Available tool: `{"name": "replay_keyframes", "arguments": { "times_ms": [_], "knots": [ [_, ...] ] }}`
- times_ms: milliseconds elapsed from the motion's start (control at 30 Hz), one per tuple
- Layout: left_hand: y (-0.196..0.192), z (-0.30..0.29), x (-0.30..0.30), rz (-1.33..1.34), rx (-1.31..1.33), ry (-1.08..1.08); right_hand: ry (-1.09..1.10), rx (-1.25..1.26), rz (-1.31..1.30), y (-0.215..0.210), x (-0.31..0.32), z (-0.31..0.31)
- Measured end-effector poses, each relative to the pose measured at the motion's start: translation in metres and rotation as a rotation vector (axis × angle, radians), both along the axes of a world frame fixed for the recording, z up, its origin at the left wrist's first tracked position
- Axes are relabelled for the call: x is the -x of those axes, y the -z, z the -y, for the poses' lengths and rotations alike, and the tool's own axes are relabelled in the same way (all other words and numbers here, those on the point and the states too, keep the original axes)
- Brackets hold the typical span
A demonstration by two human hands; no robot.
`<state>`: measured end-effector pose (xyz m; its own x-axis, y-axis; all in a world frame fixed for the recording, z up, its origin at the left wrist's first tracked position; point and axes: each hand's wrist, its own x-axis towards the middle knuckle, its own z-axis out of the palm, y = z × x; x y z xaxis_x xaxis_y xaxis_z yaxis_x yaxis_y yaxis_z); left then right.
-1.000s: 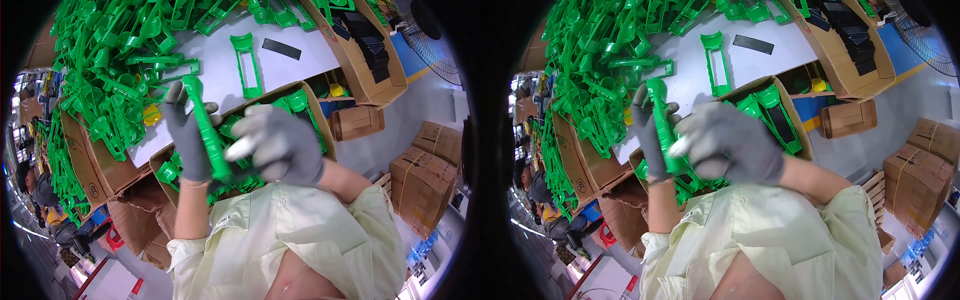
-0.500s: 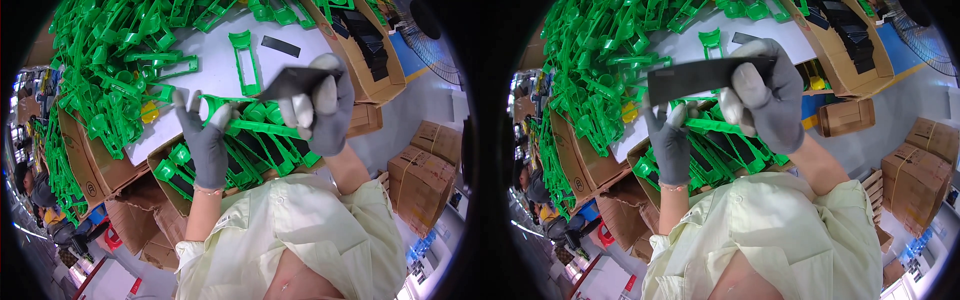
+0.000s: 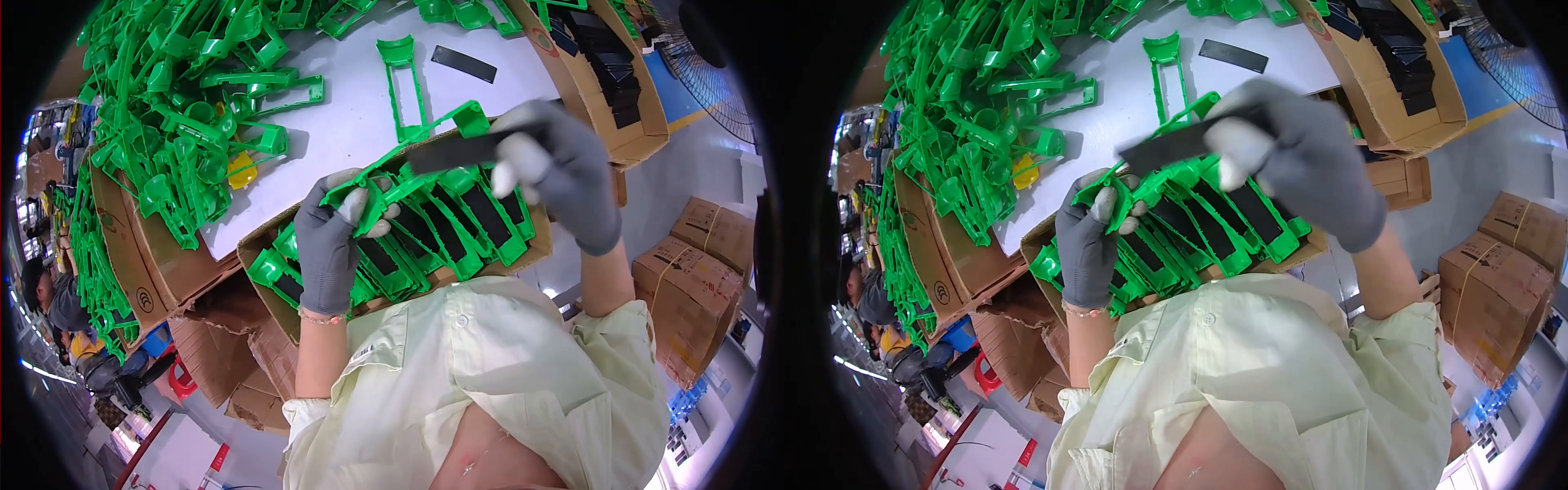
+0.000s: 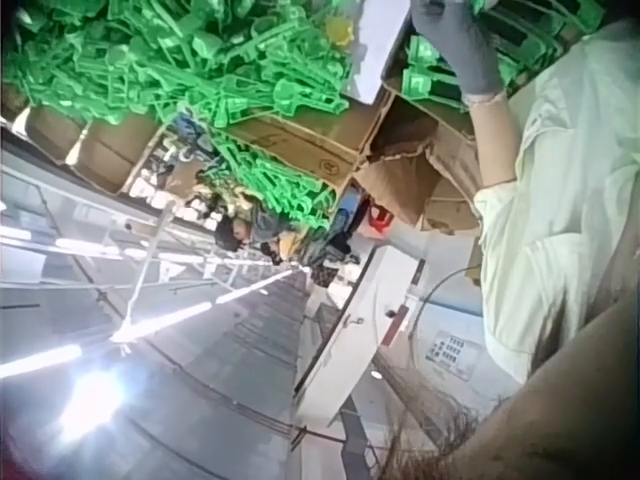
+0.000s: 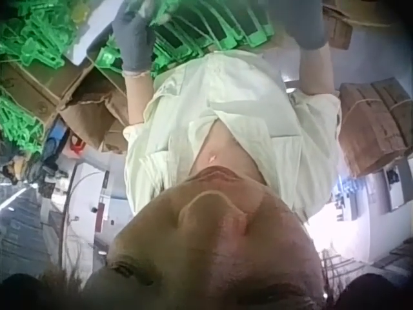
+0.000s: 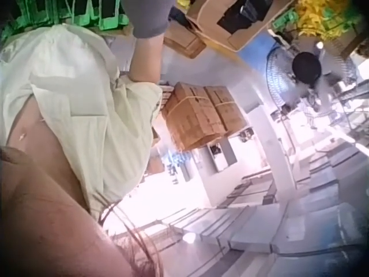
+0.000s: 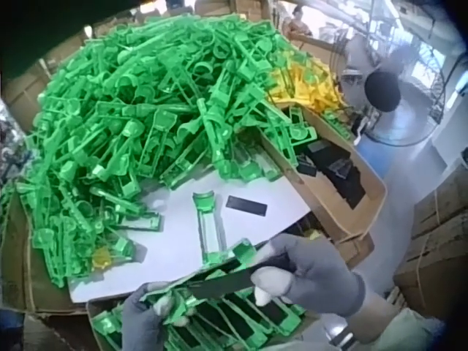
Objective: Manually assembling green plastic flashlight housings by inserting black components and packing them into a cardboard box.
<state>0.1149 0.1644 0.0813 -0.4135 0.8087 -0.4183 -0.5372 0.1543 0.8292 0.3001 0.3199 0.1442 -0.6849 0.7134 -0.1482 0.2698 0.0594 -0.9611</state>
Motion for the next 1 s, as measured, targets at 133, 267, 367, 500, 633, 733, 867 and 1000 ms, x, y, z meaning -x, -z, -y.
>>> {"name": "replay_keyframes", "arguments": {
  "times_ms": [133,267,367,500,633,733,867,1000],
  "knots": [
    [-0.006,-0.002,-0.005,-0.038,0.009,0.025,-0.039,0.067,-0.030,0.027,0.006,0.007],
    [-0.005,0.000,-0.005,0.066,0.010,0.040,-0.111,0.031,0.104,0.027,0.011,0.007],
    [-0.007,-0.001,-0.006,0.081,0.024,0.059,-0.120,-0.035,0.174,0.024,0.014,0.008],
    [-0.007,0.000,-0.010,0.028,0.038,0.053,-0.157,-0.415,0.220,0.029,0.014,0.014],
    [-0.012,-0.002,-0.014,-0.050,0.108,0.014,-0.175,-0.370,0.229,0.038,0.020,0.007],
    [-0.017,-0.003,-0.022,-0.117,0.096,0.000,-0.208,-0.540,0.380,0.045,0.016,0.010],
    [-0.022,0.008,-0.017,-0.162,0.117,0.025,0.040,-0.823,0.241,0.036,0.008,0.010],
    [-0.017,0.024,-0.015,-0.164,0.104,0.097,-0.016,-0.198,0.039,0.043,0.010,0.014]
  ]
}}
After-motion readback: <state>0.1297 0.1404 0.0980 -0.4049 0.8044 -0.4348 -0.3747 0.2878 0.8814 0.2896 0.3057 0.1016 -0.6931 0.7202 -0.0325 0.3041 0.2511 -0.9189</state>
